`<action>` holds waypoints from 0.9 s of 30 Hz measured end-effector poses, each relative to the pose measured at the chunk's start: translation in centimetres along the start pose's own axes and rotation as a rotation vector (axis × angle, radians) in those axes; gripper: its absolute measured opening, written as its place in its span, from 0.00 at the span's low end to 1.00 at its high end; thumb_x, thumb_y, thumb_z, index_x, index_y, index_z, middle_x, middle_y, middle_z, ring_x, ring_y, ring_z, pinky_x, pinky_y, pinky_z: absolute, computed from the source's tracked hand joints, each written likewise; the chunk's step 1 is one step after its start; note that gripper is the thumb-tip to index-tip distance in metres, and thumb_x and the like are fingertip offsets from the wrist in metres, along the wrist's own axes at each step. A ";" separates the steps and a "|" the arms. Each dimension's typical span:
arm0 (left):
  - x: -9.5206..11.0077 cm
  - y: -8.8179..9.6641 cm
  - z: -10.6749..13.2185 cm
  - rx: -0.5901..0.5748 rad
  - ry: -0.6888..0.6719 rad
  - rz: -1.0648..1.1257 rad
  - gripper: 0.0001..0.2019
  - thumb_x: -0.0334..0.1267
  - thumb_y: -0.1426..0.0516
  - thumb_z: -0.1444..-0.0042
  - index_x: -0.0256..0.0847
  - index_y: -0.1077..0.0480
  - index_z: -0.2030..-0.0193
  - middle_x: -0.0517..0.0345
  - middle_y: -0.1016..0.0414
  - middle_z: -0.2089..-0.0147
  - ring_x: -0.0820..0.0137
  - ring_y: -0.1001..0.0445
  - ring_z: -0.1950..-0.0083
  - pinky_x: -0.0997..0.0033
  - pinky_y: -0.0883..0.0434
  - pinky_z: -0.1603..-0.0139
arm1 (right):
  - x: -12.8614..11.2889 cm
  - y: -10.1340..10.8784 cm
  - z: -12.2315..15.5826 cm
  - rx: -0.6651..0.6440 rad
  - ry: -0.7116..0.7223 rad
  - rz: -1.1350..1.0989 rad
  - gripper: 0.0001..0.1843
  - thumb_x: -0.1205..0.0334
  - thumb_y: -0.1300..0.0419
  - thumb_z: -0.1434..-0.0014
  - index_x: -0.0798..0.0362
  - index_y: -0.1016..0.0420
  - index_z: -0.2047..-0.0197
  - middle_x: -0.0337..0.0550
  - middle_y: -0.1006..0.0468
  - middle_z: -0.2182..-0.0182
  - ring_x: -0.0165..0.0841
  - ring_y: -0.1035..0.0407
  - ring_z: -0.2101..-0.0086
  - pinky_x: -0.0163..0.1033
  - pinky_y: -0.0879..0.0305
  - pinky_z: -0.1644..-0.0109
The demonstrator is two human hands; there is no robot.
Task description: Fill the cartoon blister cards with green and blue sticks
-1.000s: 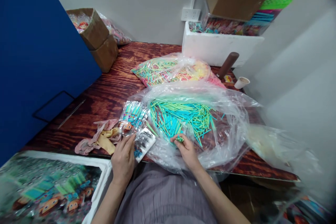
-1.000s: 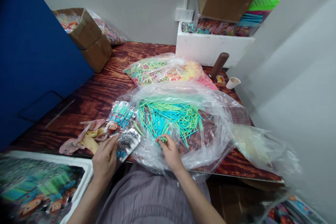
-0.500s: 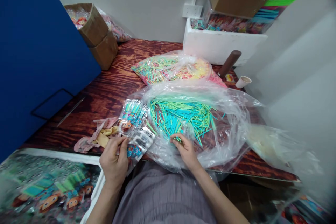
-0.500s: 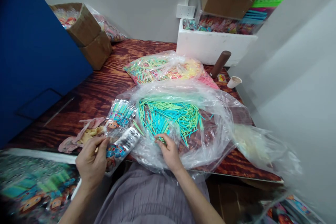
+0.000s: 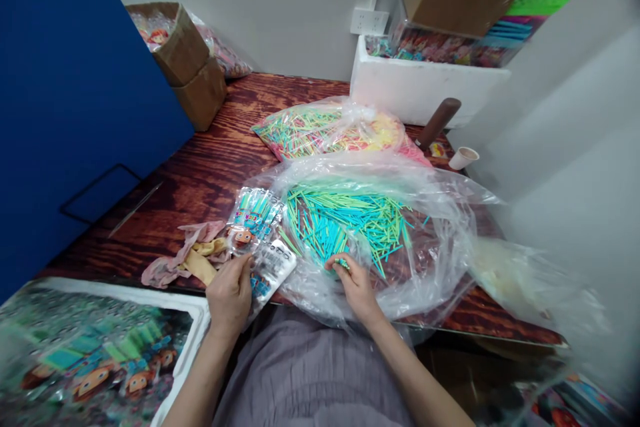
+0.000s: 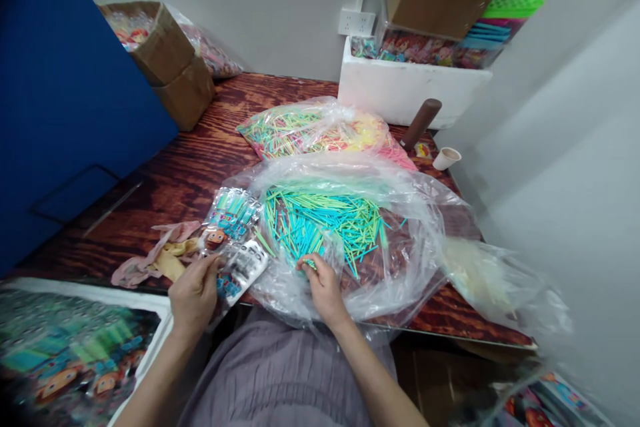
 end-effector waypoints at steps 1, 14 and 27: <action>0.0 -0.3 0.0 -0.005 0.001 -0.013 0.09 0.36 0.47 0.35 0.38 0.25 0.58 0.53 0.20 0.64 0.66 0.22 0.63 0.69 0.29 0.59 | -0.2 0.0 0.0 -0.002 0.004 0.003 0.11 0.58 0.47 0.34 0.51 0.24 0.61 0.40 0.22 0.66 0.35 0.30 0.63 0.36 0.39 0.57; 0.8 3.2 -2.2 0.128 0.153 0.209 0.06 0.36 0.44 0.38 0.41 0.26 0.61 0.55 0.24 0.62 0.66 0.25 0.58 0.64 0.29 0.52 | -1.3 0.5 0.3 -0.008 0.047 0.017 0.11 0.58 0.47 0.34 0.50 0.24 0.61 0.41 0.22 0.64 0.36 0.29 0.62 0.37 0.37 0.55; 5.8 3.2 -2.1 -0.013 0.093 0.338 0.06 0.35 0.44 0.38 0.42 0.25 0.59 0.55 0.23 0.60 0.67 0.24 0.58 0.66 0.27 0.55 | -4.8 -0.3 1.3 -0.058 0.152 -0.010 0.11 0.62 0.48 0.33 0.48 0.23 0.59 0.44 0.23 0.63 0.38 0.29 0.58 0.40 0.37 0.51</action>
Point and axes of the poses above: each hand's wrist, its own z-axis away from the middle knuckle, its own y-axis out of the back of the hand, x = y × z, the point moved 9 cm from there along -z, towards the middle knuckle
